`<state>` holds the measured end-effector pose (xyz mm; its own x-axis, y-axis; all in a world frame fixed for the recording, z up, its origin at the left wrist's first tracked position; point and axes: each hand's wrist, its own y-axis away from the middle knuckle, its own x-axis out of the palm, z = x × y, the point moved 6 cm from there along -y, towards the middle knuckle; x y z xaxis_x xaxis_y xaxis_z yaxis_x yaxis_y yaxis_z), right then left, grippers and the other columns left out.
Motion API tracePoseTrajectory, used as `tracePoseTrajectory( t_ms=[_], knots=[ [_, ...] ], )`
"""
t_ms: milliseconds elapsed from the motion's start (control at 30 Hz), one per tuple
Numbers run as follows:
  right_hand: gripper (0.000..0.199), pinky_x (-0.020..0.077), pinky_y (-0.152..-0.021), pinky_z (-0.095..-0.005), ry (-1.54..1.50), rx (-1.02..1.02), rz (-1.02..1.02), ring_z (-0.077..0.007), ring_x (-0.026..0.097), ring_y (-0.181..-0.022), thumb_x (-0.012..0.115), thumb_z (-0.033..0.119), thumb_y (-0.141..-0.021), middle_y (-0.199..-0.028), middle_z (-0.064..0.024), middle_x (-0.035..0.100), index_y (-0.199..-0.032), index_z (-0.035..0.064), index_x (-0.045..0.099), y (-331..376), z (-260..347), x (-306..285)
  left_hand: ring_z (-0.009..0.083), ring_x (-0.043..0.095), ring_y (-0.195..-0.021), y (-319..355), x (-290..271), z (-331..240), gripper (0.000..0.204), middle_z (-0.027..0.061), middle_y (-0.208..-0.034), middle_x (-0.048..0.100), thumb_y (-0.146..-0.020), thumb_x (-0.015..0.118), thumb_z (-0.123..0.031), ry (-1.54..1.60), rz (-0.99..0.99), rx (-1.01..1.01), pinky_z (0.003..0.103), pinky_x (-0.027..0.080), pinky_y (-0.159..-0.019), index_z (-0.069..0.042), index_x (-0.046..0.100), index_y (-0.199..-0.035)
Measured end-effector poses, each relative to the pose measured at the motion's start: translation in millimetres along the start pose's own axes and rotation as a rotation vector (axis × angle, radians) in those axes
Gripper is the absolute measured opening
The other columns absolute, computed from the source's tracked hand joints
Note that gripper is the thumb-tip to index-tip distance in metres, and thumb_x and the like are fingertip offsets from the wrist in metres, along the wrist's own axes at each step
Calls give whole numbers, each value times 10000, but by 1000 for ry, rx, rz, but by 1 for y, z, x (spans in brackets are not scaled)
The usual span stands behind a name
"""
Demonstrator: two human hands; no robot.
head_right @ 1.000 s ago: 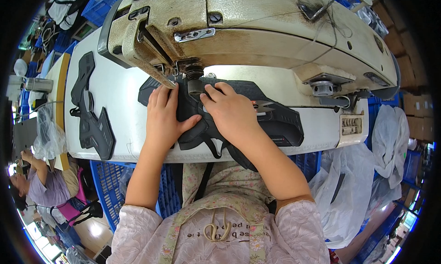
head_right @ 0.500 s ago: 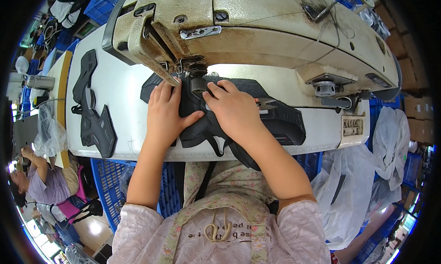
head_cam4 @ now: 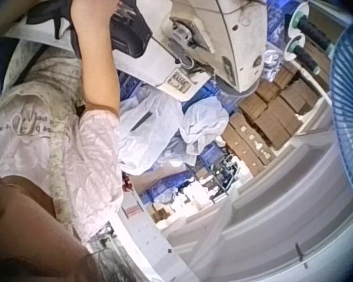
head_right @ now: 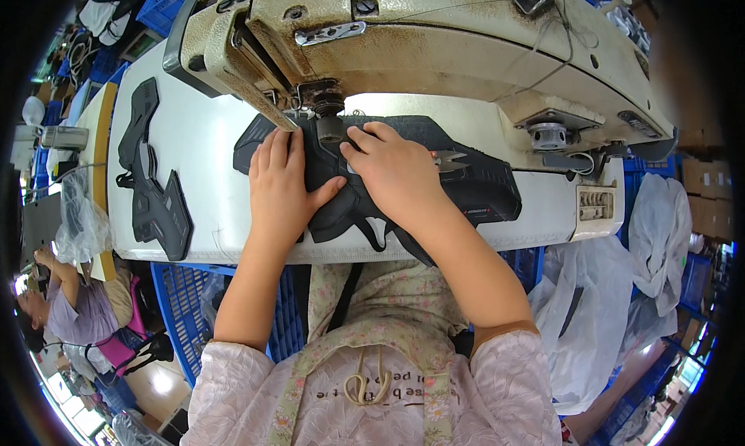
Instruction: Using an industrial sewing machine to stitch together parts of a black shoe upper.
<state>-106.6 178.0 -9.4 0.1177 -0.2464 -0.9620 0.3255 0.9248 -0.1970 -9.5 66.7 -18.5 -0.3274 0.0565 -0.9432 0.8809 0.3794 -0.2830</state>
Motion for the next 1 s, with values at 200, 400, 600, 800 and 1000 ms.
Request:
tracePoseTrajectory(
  t_ms=[200,400,600,800,1000],
  knots=[
    [322,566,-842,-357,-35,7,15,-219,580,-1204,586,116,-818,-1267,-40,640,-1122,97,690,1,-4,0,375,488,-1245,1,-1,-6,886,219,-1297,545,-682,782,-531,-22,-29,5,462,376,-1055,72,546,-1286],
    [312,565,-840,-350,-23,-13,-9,-211,586,-1189,585,117,-821,-1245,-36,648,-1112,102,696,-3,-5,-1,369,504,-1228,-3,0,-3,898,215,-1290,552,-672,783,-547,-48,-36,4,459,387,-1043,64,550,-1288],
    [309,561,-841,-346,-24,-3,-12,-206,587,-1182,578,117,-826,-1244,-32,648,-1111,105,697,-4,-6,0,370,499,-1234,-5,0,-2,893,218,-1286,553,-672,787,-537,-20,-42,6,462,376,-1050,56,547,-1295],
    [312,554,-864,-351,-51,7,-6,-209,576,-1198,572,122,-835,-1256,-36,640,-1122,104,693,-3,-7,1,336,475,-1265,-4,1,-1,909,185,-1301,549,-679,768,-562,-36,-19,-4,471,353,-1064,62,540,-1299],
    [323,555,-858,-361,-29,1,7,-225,565,-1215,576,121,-835,-1281,-49,624,-1139,100,682,0,-7,1,305,451,-1296,-3,3,-2,925,152,-1331,539,-680,756,-582,-34,-2,-22,477,338,-1080,68,538,-1302]
  ],
)
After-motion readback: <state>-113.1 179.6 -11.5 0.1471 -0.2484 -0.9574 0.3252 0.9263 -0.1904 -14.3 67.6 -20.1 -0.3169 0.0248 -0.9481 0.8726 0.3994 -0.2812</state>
